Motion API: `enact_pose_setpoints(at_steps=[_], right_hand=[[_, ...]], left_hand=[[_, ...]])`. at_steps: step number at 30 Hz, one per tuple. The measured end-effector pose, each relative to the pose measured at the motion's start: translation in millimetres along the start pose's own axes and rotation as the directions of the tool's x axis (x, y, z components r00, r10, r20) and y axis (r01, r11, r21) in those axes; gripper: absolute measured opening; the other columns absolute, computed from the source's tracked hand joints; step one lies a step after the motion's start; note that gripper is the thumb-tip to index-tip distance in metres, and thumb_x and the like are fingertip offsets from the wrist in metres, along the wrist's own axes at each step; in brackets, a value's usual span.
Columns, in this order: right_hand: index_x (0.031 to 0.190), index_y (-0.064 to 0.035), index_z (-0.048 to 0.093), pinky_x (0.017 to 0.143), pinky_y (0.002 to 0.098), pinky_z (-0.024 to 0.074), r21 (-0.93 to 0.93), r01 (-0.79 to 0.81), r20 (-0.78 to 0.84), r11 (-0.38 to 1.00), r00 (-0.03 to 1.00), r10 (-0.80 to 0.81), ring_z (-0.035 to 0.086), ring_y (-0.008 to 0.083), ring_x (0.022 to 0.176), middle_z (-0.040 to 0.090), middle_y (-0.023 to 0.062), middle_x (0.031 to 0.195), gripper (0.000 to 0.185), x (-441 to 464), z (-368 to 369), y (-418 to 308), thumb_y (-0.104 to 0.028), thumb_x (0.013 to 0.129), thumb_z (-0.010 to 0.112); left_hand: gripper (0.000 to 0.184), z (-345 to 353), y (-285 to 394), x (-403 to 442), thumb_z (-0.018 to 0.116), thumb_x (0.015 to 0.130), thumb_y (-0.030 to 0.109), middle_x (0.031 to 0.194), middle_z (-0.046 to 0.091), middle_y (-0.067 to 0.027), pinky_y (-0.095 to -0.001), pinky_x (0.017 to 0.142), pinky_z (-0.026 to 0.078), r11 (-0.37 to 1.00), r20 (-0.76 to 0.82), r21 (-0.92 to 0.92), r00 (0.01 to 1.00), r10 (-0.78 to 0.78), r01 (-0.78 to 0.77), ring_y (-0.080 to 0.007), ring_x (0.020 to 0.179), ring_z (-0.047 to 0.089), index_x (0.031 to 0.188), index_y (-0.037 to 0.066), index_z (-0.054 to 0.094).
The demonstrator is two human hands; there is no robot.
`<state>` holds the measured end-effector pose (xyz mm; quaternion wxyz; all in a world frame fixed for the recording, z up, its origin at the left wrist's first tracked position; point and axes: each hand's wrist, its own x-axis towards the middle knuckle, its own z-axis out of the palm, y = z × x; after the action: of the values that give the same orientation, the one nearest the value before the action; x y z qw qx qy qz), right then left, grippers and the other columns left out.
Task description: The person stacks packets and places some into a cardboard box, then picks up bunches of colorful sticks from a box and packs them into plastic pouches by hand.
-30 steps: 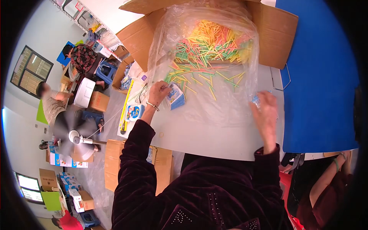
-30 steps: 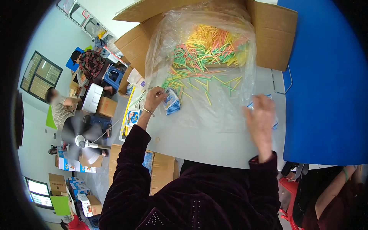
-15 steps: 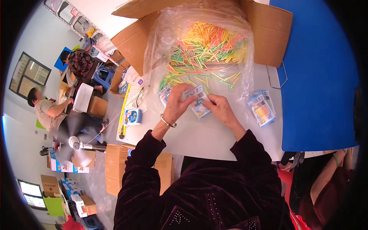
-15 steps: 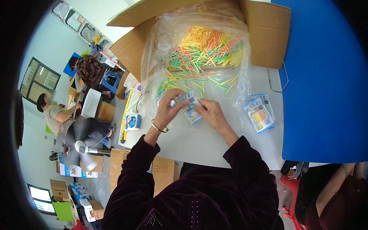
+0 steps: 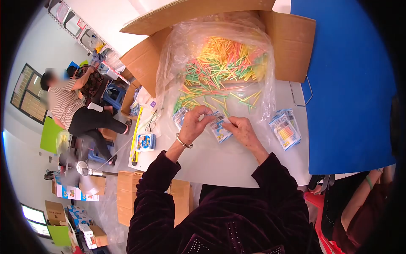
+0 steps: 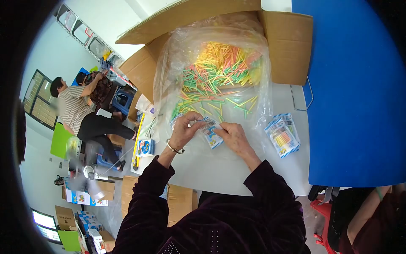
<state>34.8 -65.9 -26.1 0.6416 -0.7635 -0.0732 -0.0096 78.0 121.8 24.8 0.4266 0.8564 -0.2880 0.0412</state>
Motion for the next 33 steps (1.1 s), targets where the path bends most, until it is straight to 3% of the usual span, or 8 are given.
enact_pose_setpoints(at_steps=[12, 17, 20, 22, 25, 28, 30, 33], right_hand=[[0.069, 0.0033, 0.055, 0.046, 0.0359, 0.0355, -0.071, 0.132, -0.121, 0.989, 0.983, -0.14, 0.041, 0.0254, 0.045, 0.047, 0.0194, 0.054, 0.027, 4.4, -0.5, 13.5, -0.019, 0.08, 0.065], [0.07, 0.0024, 0.054, 0.049, 0.0383, 0.0372, -0.085, 0.113, -0.093, 0.99, 0.988, -0.12, 0.046, 0.0315, 0.048, 0.05, 0.0201, 0.058, 0.024, 4.7, 3.1, 19.1, -0.017, 0.08, 0.062], [0.069, 0.002, 0.053, 0.051, 0.0399, 0.0382, -0.092, 0.136, -0.08, 0.986, 0.986, -0.143, 0.048, 0.0353, 0.053, 0.051, 0.0204, 0.061, 0.023, 3.7, 5.4, 17.5, -0.016, 0.081, 0.061], [0.069, 0.0018, 0.052, 0.052, 0.0406, 0.0385, -0.088, 0.119, -0.076, 0.989, 0.989, -0.126, 0.049, 0.0368, 0.055, 0.051, 0.0206, 0.062, 0.022, 3.9, 4.0, 16.9, -0.015, 0.081, 0.06], [0.068, 0.0016, 0.051, 0.052, 0.0405, 0.0392, -0.112, 0.086, -0.044, 0.99, 0.995, -0.091, 0.051, 0.0372, 0.058, 0.052, 0.0206, 0.063, 0.024, 4.5, 2.9, 20.4, -0.016, 0.082, 0.059], [0.068, 0.0034, 0.047, 0.048, 0.0329, 0.0338, -0.089, 0.147, -0.063, 0.985, 0.986, -0.153, 0.035, 0.0172, 0.048, 0.04, 0.0143, 0.054, 0.027, 4.5, 4.5, 22.7, -0.015, 0.084, 0.06], [0.067, 0.0009, 0.048, 0.052, 0.0413, 0.0384, -0.121, 0.143, -0.048, 0.982, 0.988, -0.149, 0.05, 0.0373, 0.057, 0.05, 0.0204, 0.062, 0.026, 3.8, 3.9, 20.0, -0.018, 0.082, 0.059], [0.067, 0.0004, 0.047, 0.053, 0.0418, 0.038, -0.141, 0.113, -0.022, 0.983, 0.993, -0.117, 0.05, 0.0372, 0.058, 0.05, 0.0197, 0.062, 0.027, 3.2, 2.3, 16.6, -0.018, 0.083, 0.059]], left_hand=[[0.01, 5.7, -15.9, 30.4, 0.064, 0.08, 0.008, 0.077, 0.061, -0.0055, -0.0255, 0.067, 0.045, 0.997, 0.123, 0.08, 0.992, -0.029, 0.019, -0.0119, 0.073, 0.056, 0.085, 0.0, 0.061], [0.011, -12.8, -42.4, 71.3, 0.06, 0.085, 0.012, 0.079, 0.061, -0.0074, -0.0256, 0.068, 0.045, 0.993, 0.205, -0.052, 0.972, 0.116, -0.108, -0.0137, 0.075, 0.058, 0.087, 0.001, 0.061], [0.011, -24.0, -49.1, 120.8, 0.056, 0.085, 0.01, 0.081, 0.061, -0.0101, -0.0302, 0.073, 0.046, 0.933, 0.069, 0.18, 0.951, 0.303, -0.31, -0.0209, 0.077, 0.059, 0.088, 0.001, 0.06], [0.014, -28.3, -65.9, 159.1, 0.054, 0.081, 0.006, 0.093, 0.061, -0.0117, -0.0356, 0.081, 0.044, 0.675, 0.115, 0.595, 0.877, 0.466, -0.436, -0.0273, 0.088, 0.058, 0.093, 0.0, 0.059], [0.022, -17.5, -68.6, 194.1, 0.053, 0.077, 0.005, 0.105, 0.058, -0.0113, -0.0372, 0.086, 0.041, 0.401, 0.203, 0.806, 0.839, 0.505, -0.436, -0.0296, 0.098, 0.053, 0.099, 0.0, 0.057], [0.031, -6.1, -75.2, 216.9, 0.05, 0.079, 0.007, 0.122, 0.048, -0.0126, -0.0441, 0.093, 0.034, 0.231, 0.347, 0.874, 0.882, 0.32, -0.427, -0.0288, 0.115, 0.041, 0.109, 0.001, 0.053], [0.037, -1.4, -77.8, 230.7, 0.048, 0.081, 0.01, 0.128, 0.04, -0.0137, -0.0512, 0.097, 0.028, 0.086, 0.434, 0.887, 0.882, 0.182, -0.455, -0.028, 0.122, 0.033, 0.116, 0.001, 0.05], [0.034, 4.3, -79.9, 245.2, 0.045, 0.082, 0.011, 0.125, 0.042, -0.0129, -0.0487, 0.097, 0.027, 0.083, 0.423, 0.901, 0.905, 0.052, -0.426, -0.0267, 0.12, 0.034, 0.114, 0.001, 0.051]])
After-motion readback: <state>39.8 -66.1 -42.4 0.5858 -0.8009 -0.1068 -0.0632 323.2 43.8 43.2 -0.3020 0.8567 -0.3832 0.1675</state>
